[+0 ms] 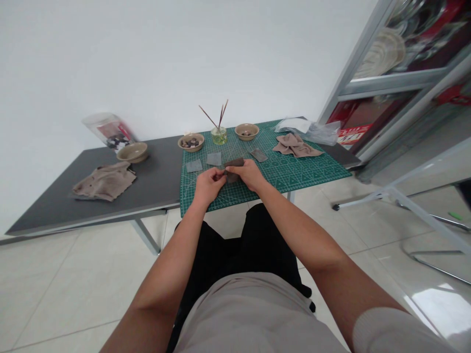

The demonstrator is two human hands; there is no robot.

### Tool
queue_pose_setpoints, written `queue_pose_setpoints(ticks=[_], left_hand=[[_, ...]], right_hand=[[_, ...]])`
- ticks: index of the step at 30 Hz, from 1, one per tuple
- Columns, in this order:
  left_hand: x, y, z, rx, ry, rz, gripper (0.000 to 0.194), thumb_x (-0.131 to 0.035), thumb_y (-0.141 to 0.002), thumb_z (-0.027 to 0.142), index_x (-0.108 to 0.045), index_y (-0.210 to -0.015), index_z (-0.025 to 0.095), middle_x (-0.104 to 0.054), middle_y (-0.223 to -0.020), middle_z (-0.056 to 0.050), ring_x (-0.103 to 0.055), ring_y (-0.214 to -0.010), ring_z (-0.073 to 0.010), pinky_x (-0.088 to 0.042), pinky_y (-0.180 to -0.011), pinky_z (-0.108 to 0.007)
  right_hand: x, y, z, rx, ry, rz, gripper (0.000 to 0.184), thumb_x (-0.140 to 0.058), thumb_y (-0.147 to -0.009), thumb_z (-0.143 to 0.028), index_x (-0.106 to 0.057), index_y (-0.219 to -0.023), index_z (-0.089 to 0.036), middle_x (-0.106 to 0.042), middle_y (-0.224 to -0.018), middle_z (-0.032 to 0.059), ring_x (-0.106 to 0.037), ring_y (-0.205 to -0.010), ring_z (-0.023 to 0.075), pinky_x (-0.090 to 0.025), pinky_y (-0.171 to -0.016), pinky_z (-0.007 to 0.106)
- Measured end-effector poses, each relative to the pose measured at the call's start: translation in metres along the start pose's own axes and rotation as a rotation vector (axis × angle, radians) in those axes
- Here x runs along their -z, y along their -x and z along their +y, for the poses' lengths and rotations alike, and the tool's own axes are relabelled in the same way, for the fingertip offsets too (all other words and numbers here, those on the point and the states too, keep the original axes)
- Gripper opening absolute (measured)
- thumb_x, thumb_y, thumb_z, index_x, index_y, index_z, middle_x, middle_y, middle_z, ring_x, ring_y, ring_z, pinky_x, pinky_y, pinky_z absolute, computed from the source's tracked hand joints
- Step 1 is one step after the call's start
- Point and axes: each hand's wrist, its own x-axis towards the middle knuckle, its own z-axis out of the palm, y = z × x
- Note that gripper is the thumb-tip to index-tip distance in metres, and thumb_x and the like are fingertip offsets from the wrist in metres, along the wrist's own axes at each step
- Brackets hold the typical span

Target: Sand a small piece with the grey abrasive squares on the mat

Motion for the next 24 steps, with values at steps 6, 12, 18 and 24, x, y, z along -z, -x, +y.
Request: queue_pose_setpoints(ticks=[6,12,18,24], left_hand=[[0.0005,-0.0013,-0.0015,0.043,0.060,0.014,0.012,-0.065,-0.078,0.030,-0.068,-0.080,0.019,-0.064,-0.068,0.002,-0.057,-0.063,-0.0135,-0.041,-0.061,-0.026],[0.0006,-0.0003,0.0009,0.008,0.007,-0.035,0.010,-0.064,-0.078,0.028,-0.067,-0.077,0.019,-0.063,-0.066,0.002,-0.057,-0.062,-0.0135,-0.041,-0.060,-0.026],[-0.0007,-0.0017,-0.0023,0.084,0.107,0.001,0.013,-0.065,-0.080,0.031,-0.068,-0.080,0.019,-0.068,-0.068,0.000,-0.061,-0.063,-0.0150,-0.043,-0.061,-0.027],[-0.0004,0.0008,0.0029,-0.012,-0.048,-0.005,0.010,-0.065,-0.080,0.028,-0.070,-0.080,0.019,-0.067,-0.069,0.000,-0.059,-0.066,-0.0153,-0.042,-0.064,-0.027]], right_hand=[[0.0001,0.0020,-0.0027,-0.018,-0.024,-0.066,0.032,-0.084,-0.057,-0.033,-0.076,-0.082,-0.014,-0.075,-0.077,0.0039,-0.066,-0.071,0.0174,-0.053,-0.069,0.031],[-0.0014,0.0019,-0.0025,0.020,0.033,0.002,0.030,-0.084,-0.059,-0.036,-0.074,-0.076,-0.014,-0.073,-0.073,0.0022,-0.064,-0.066,0.0149,-0.051,-0.066,0.029],[0.0008,0.0018,-0.0041,-0.033,-0.044,-0.082,0.035,-0.088,-0.054,-0.035,-0.075,-0.079,-0.015,-0.074,-0.075,0.0027,-0.066,-0.069,0.0169,-0.054,-0.069,0.031],[-0.0004,0.0005,-0.0011,0.017,0.019,-0.007,0.028,-0.084,-0.060,-0.035,-0.075,-0.077,-0.014,-0.073,-0.075,0.0025,-0.065,-0.068,0.0159,-0.052,-0.069,0.031]])
